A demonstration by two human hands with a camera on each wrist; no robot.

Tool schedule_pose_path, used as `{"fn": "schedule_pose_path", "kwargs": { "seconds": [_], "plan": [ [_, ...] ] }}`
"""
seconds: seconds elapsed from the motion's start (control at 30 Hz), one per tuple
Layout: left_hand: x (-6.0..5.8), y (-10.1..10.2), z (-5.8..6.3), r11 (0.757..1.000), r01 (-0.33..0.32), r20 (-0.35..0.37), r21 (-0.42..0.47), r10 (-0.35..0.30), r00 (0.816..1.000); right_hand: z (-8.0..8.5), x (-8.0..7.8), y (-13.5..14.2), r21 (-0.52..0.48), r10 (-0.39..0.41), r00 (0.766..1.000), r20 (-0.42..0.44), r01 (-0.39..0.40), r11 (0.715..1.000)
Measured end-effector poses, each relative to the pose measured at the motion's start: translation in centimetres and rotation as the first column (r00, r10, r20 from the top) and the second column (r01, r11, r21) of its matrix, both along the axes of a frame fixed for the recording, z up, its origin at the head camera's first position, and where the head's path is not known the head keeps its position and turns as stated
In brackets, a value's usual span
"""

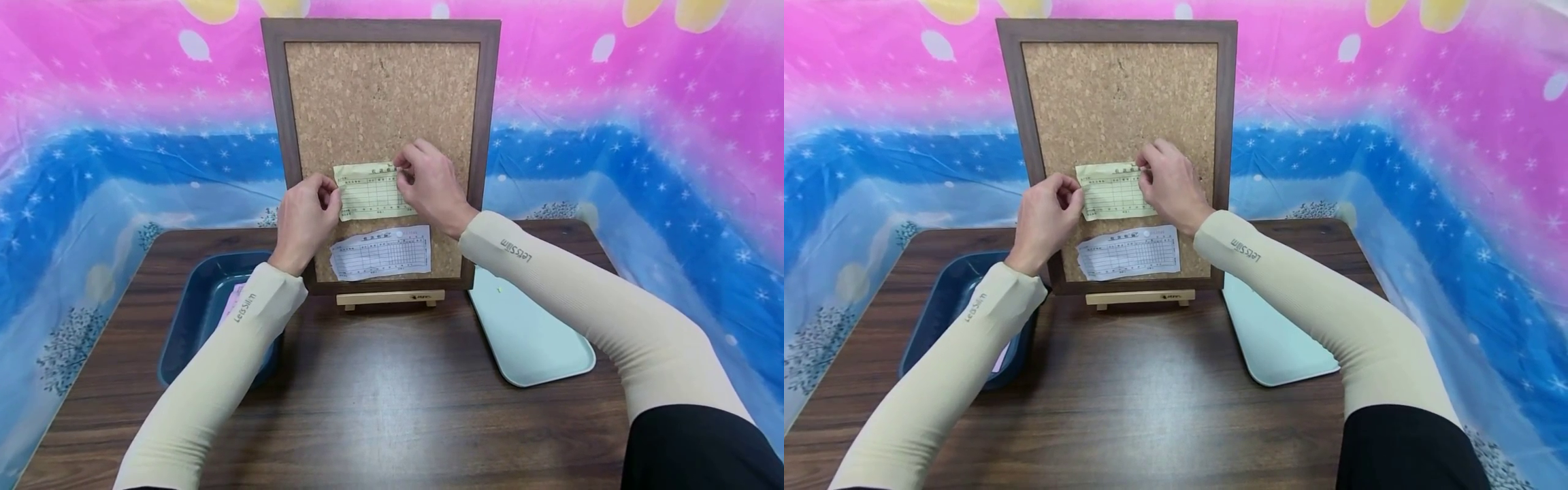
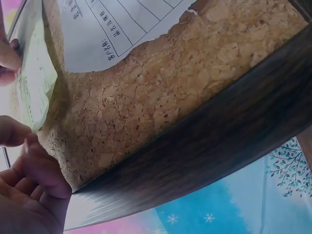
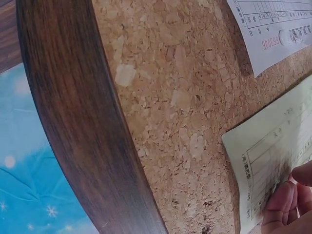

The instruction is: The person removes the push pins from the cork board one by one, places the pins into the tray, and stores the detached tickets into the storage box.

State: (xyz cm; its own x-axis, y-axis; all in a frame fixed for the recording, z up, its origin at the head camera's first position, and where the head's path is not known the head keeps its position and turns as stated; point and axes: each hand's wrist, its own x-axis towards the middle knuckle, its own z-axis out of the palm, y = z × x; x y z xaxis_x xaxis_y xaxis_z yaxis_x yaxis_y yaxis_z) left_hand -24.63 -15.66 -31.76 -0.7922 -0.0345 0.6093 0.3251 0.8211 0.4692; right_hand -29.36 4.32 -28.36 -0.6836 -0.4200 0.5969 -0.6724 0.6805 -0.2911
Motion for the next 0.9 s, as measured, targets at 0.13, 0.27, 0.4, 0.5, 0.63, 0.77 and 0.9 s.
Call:
{"fn": "schedule_pose_path", "kwargs": {
  "seconds": [0.13, 0.27, 0.4, 0.5, 0.63, 0.77, 0.9],
  "plan": [
    [0.05, -0.05, 0.07, 1.0, 0.01, -0.02, -0.001, -0.01, 1.0, 0.07, 0.08, -0.1, 0.017, -0.023, 1.0, 0.018, 0.023, 1.0],
    [0.21, -0.04, 0.03, 1.0, 0.013, -0.014, 0.002, -0.013, 1.0, -0.01, 0.21, -0.22, 0.029, -0.05, 0.998, 0.024, 0.049, 0.998],
    [0.29, -0.02, -0.02, 1.0, 0.011, 0.011, 0.01, -0.011, 1.0, -0.06, 0.27, -0.4, 0.025, -0.057, 0.998, 0.011, 0.057, 0.998],
    [0.28, -0.02, -0.01, 1.0, 0.02, 0.015, 0.019, -0.02, 1.0, -0.03, 0.24, -0.53, 0.017, -0.059, 0.998, 0.001, 0.059, 0.998],
    [0.23, -0.01, 0.11, 0.999, 0.031, -0.015, 0.025, -0.03, 0.999, 0.05, 0.14, -0.62, 0.01, -0.067, 0.998, -0.013, 0.067, 0.998],
    [0.29, 0.07, 0.34, 0.999, 0.034, -0.026, 0.028, -0.033, 0.999, 0.13, 0.13, -0.65, 0.008, -0.076, 0.997, -0.016, 0.077, 0.997],
    [0.4, 0.11, 0.45, 0.999, 0.039, -0.025, 0.029, -0.038, 0.999, 0.27, 0.21, -0.74, 0.019, -0.084, 0.996, -0.003, 0.084, 0.996]
  ]
}}
